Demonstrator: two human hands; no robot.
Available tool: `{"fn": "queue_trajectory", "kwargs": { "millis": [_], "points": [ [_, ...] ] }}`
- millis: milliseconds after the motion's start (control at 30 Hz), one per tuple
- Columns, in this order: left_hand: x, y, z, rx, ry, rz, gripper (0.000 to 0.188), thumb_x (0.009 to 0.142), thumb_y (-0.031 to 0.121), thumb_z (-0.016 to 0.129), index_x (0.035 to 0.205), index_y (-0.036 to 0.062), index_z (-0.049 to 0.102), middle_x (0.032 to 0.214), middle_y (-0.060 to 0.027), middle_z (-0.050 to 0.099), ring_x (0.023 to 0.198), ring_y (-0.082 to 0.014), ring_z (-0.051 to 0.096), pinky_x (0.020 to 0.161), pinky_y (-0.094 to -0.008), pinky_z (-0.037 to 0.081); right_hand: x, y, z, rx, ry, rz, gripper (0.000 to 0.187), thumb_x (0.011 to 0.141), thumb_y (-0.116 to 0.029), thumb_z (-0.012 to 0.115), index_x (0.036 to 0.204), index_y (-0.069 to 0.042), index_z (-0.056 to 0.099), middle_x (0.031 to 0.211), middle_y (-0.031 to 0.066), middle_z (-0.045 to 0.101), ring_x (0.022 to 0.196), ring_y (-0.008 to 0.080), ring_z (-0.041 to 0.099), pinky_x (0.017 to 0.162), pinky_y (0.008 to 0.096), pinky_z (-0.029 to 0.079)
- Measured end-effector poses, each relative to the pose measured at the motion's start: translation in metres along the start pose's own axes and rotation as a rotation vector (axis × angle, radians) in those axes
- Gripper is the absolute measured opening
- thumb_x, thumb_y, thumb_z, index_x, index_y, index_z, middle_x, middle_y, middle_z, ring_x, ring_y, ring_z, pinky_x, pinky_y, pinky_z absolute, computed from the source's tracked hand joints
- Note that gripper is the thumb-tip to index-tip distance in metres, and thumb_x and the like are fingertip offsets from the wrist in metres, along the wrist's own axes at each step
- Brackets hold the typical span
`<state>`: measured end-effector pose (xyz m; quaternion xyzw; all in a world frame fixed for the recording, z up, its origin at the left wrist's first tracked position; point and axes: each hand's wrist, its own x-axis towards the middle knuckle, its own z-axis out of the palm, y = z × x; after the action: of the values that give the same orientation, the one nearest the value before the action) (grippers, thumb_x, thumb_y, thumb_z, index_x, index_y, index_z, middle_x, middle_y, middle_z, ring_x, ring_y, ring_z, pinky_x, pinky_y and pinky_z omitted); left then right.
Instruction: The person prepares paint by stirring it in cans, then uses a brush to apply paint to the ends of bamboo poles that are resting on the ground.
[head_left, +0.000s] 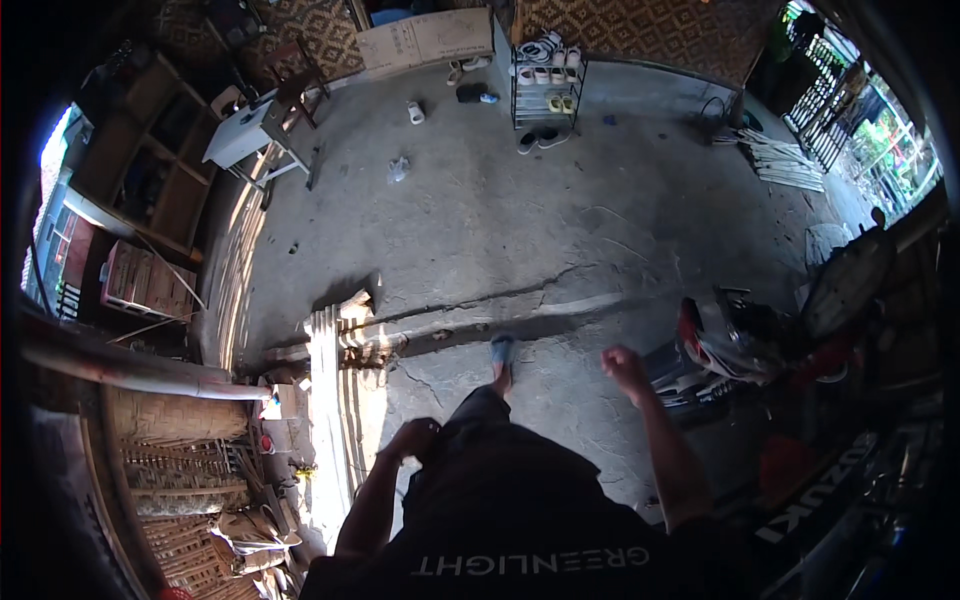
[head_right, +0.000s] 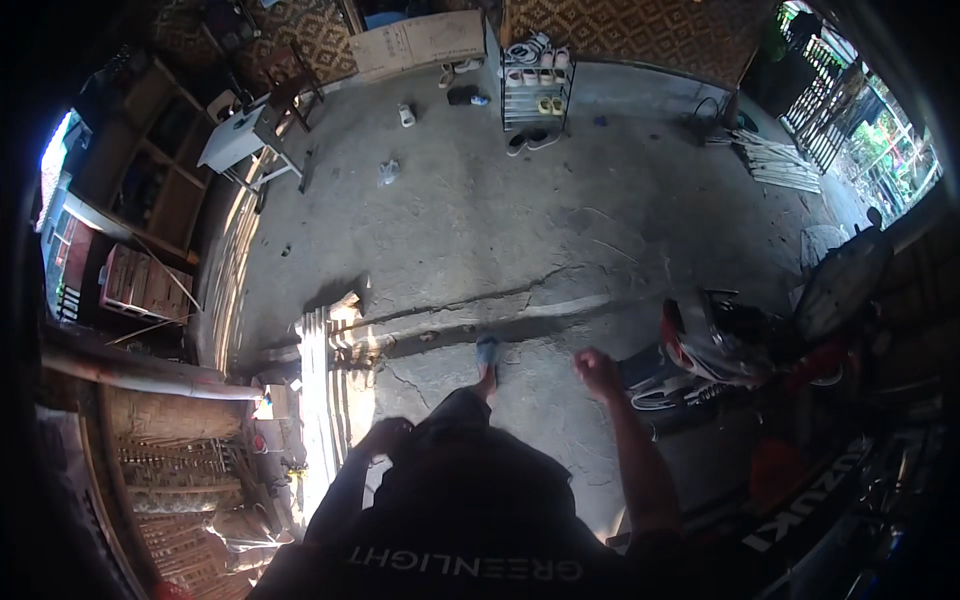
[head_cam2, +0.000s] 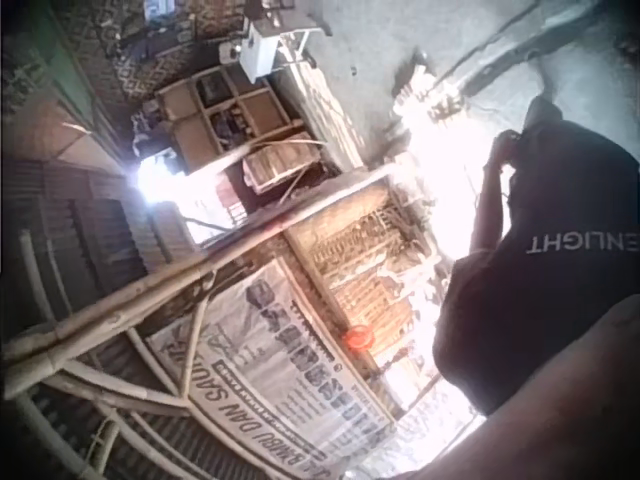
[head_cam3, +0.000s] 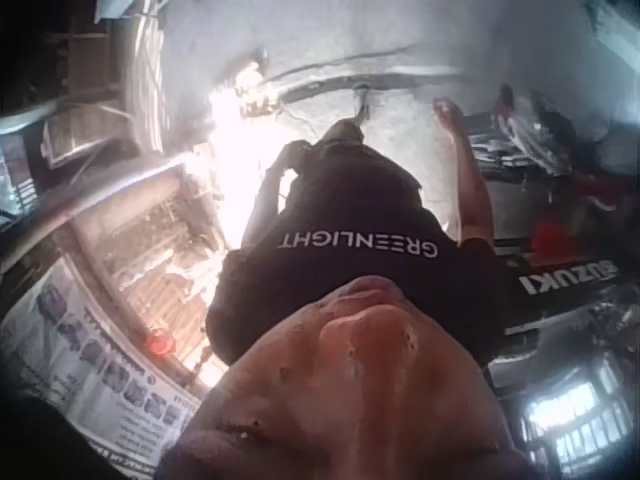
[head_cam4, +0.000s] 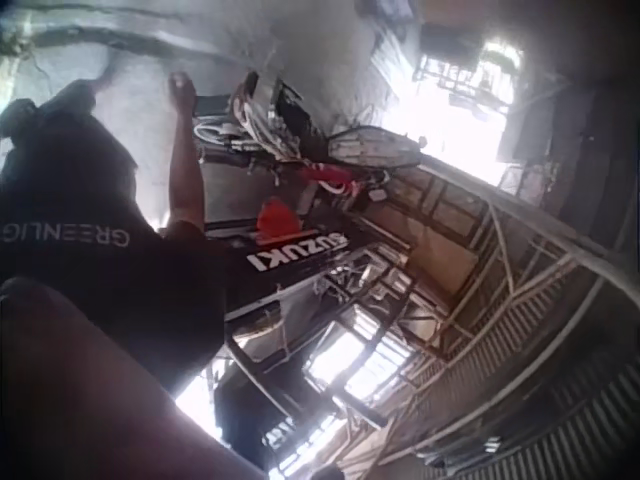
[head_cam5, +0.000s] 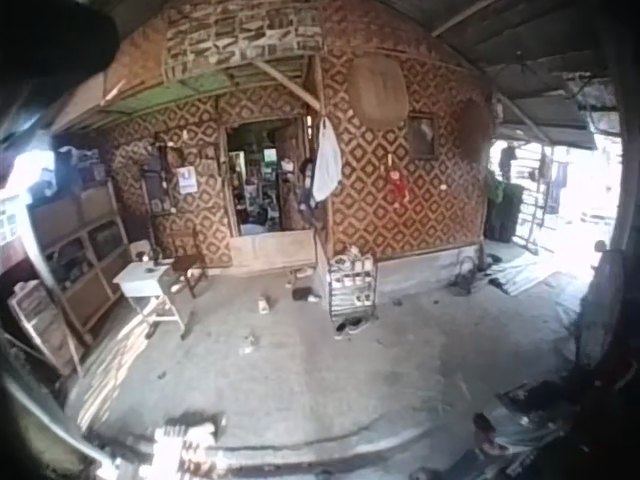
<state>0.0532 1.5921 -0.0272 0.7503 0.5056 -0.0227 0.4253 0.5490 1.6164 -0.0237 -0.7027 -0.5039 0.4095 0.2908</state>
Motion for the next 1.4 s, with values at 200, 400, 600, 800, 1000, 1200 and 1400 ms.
{"fn": "queue_trajectory", "kwargs": {
  "millis": [200,400,600,800,1000,1200,1400],
  "points": [
    [0.234,0.022,-0.102,0.225,0.051,0.11,0.019,0.08,0.016,0.054,0.093,0.0062,0.064,0.087,-0.0158,0.065,0.082,-0.0321,0.063,0.074,-0.0416,0.05,0.106,0.021,-0.009,0.293,0.085,0.211,0.009,0.086,-0.011,0.055,0.085,-0.004,0.061,0.074,0.005,0.061,0.067,0.012,0.059,0.061,0.0273,0.047],
    [0.409,0.089,-0.216,0.254,-0.018,0.442,0.017,0.081,0.015,0.058,0.09,0.0021,0.064,0.096,-0.0122,0.064,0.082,-0.0267,0.064,0.075,-0.0384,0.051,0.01,0.183,0.025,-0.264,-0.084,0.644,0.028,0.085,-0.031,0.052,0.082,-0.006,0.064,0.082,0.0165,0.063,0.081,0.0304,0.062,0.07,0.0441,0.047],
    [0.547,0.068,-0.273,-0.19,0.02,0.2,0.016,0.085,0.006,0.054,0.097,0.0031,0.064,0.089,-0.0132,0.066,0.084,-0.0253,0.064,0.073,-0.032,0.051,0.129,0.167,-0.033,-0.146,-0.161,0.843,0.028,0.084,-0.03,0.052,0.079,-0.005,0.063,0.077,0.0163,0.062,0.075,0.0269,0.061,0.065,0.0435,0.047],
    [0.609,-0.024,-0.278,-0.172,0.063,-0.103,0.022,0.076,0.009,0.058,0.097,0.009,0.066,0.093,-0.0127,0.067,0.085,-0.03,0.064,0.077,-0.0375,0.05,0.553,0.171,-0.116,-0.105,0.1,0.187,0.022,0.085,-0.023,0.053,0.071,-0.008,0.06,0.067,0.0077,0.057,0.061,0.0165,0.055,0.053,0.0347,0.043],
    [0.704,-0.009,-0.344,-0.749,-0.081,-0.472,0.021,0.083,0.001,0.053,0.102,0.0006,0.061,0.085,-0.0105,0.065,0.076,-0.0176,0.064,0.067,-0.0309,0.053,0.767,-0.161,-0.237,0.304,0.184,-0.115,0.012,0.087,-0.018,0.059,0.083,-0.006,0.061,0.071,-0.0011,0.058,0.058,0.0082,0.051,0.051,0.0226,0.041],
    [0.842,-0.011,-0.377,-0.298,-0.011,-0.206,0.023,0.081,-0.001,0.047,0.098,-0.0003,0.062,0.086,-0.0111,0.067,0.075,-0.0174,0.065,0.066,-0.0306,0.053,0.787,-0.046,-0.205,-0.042,0.054,-0.107,0.019,0.084,-0.022,0.063,0.085,-0.003,0.064,0.067,0.0039,0.059,0.061,0.012,0.056,0.058,0.0284,0.047],
    [0.921,0.063,-0.44,-0.634,-0.004,-0.153,0.02,0.084,0.005,0.048,0.097,-0.0001,0.063,0.083,-0.0109,0.067,0.073,-0.0184,0.065,0.066,-0.0291,0.052,0.715,-0.017,-0.211,-0.467,-0.131,0.401,0.022,0.079,-0.023,0.061,0.095,-0.008,0.067,0.085,0.0167,0.067,0.085,0.0327,0.064,0.078,0.0403,0.05]
  ]
}}
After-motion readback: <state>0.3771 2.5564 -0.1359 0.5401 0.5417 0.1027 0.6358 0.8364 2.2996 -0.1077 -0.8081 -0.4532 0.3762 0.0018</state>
